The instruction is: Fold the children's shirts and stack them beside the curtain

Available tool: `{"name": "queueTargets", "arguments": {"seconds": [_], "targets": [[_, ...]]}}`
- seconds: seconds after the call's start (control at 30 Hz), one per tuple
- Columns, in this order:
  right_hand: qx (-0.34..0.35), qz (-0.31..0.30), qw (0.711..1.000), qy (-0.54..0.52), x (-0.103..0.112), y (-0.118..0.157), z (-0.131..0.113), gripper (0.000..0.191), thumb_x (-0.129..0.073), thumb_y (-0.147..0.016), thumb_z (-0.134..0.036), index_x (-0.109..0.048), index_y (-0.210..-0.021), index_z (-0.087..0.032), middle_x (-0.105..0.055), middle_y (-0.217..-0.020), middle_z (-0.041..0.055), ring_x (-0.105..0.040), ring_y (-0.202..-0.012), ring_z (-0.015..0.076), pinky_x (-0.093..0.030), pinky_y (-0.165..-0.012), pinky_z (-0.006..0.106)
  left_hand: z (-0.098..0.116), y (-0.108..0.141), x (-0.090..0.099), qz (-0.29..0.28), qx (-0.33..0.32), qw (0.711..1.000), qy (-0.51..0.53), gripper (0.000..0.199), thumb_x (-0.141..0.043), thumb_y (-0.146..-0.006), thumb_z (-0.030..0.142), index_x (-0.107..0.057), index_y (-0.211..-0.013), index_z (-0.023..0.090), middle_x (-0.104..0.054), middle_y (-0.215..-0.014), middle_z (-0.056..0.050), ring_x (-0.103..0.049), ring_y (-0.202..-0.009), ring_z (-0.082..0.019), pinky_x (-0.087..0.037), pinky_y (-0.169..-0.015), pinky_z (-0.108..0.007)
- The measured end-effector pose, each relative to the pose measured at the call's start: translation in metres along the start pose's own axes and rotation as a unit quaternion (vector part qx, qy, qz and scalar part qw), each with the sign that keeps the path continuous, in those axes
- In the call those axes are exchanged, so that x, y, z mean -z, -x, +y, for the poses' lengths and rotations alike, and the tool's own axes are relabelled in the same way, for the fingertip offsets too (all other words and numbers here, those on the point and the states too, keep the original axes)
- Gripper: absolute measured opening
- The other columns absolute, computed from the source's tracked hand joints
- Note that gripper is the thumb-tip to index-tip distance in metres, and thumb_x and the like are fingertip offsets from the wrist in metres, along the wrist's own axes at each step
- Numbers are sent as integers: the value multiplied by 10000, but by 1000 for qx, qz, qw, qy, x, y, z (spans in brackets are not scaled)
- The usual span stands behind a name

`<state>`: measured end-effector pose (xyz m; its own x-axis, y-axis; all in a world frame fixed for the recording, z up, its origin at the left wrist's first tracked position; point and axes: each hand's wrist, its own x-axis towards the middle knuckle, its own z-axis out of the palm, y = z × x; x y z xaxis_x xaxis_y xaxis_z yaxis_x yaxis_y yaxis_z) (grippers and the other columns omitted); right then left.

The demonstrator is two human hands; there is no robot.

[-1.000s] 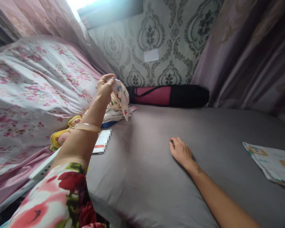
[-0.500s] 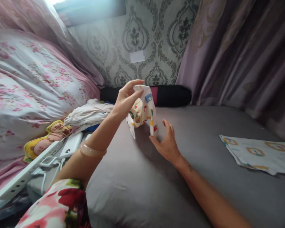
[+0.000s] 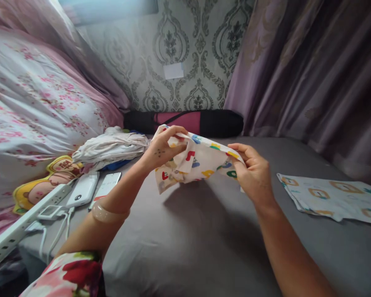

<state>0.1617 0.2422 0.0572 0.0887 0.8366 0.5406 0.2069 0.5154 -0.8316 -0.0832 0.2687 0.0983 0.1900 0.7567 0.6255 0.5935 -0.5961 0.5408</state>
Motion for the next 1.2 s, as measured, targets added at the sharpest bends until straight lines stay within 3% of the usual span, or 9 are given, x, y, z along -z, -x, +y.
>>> {"name": "queueTargets", "arguments": {"seconds": [0.1,0.2,0.37,0.53,0.63,0.73,1.0,1.13,1.2], "targets": [[-54,-34,998,-16,17,1,-20,262,-641,-806,-378,-687,-976,-183,-712,-780,25,-647,-615,148,-504,-512,227,4,8,-4,-72,85,988,111,245,-686,-772,397,-648,-861,172,-650,-784,-18,-577,-697,-142,-482,-621,-252],[-110,-91,990,14,35,-4,-20,314,-612,-823,-447,-698,-958,-178,-689,-690,16,-606,-517,139,-459,-435,219,4,16,-14,-126,180,949,226,362,-678,-776,505,-593,-701,162,-582,-620,15,-513,-521,-95,-361,-452,-196],[-93,-243,938,228,64,-15,6,278,-543,-856,-423,-716,-791,-216,-700,-701,13,-633,-610,167,-475,-510,237,-8,29,-45,-125,244,909,315,407,-712,-748,533,-590,-668,153,-557,-581,20,-504,-483,-82,-338,-429,-180],[-33,-240,915,323,68,-15,13,221,-543,-851,-358,-737,-878,-254,-722,-790,20,-645,-651,181,-482,-550,259,-3,36,-71,-110,231,880,401,349,-763,-717,466,-668,-860,162,-662,-739,-18,-600,-614,-116,-450,-548,-205],[-38,-252,932,256,57,-14,5,301,-524,-884,-416,-699,-1095,-292,-726,-1018,20,-672,-737,189,-524,-592,281,12,35,-77,-116,214,874,421,325,-757,-723,446,-671,-868,169,-643,-720,-7,-576,-583,-104,-439,-526,-203],[-43,-288,941,173,45,-13,-4,342,-558,-873,-475,-682,-1135,-294,-708,-1110,27,-679,-906,218,-559,-691,298,26,32,-80,-140,211,870,423,294,-727,-752,431,-671,-870,167,-631,-707,-7,-563,-572,-103,-431,-515,-208],[-73,-280,947,137,30,-10,-5,394,-633,-816,-550,-714,-1035,-233,-737,-930,56,-689,-781,216,-561,-636,293,27,32,-89,-90,189,879,428,196,-711,-772,344,-655,-796,158,-630,-688,-8,-581,-624,-107,-434,-566,-211],[-62,-258,949,168,27,-10,-2,371,-617,-833,-559,-726,-990,-241,-742,-886,44,-688,-735,207,-548,-607,285,23,36,-84,-100,173,883,425,324,-720,-779,403,-638,-1004,184,-649,-718,-12,-594,-611,-118,-447,-555,-227],[-59,-239,954,173,27,-10,0,376,-618,-833,-566,-728,-987,-241,-743,-880,45,-686,-722,206,-544,-590,283,18,36,-80,-60,169,900,397,397,-712,-789,434,-610,-1092,198,-626,-678,4,-574,-581,-115,-437,-539,-231]]}}
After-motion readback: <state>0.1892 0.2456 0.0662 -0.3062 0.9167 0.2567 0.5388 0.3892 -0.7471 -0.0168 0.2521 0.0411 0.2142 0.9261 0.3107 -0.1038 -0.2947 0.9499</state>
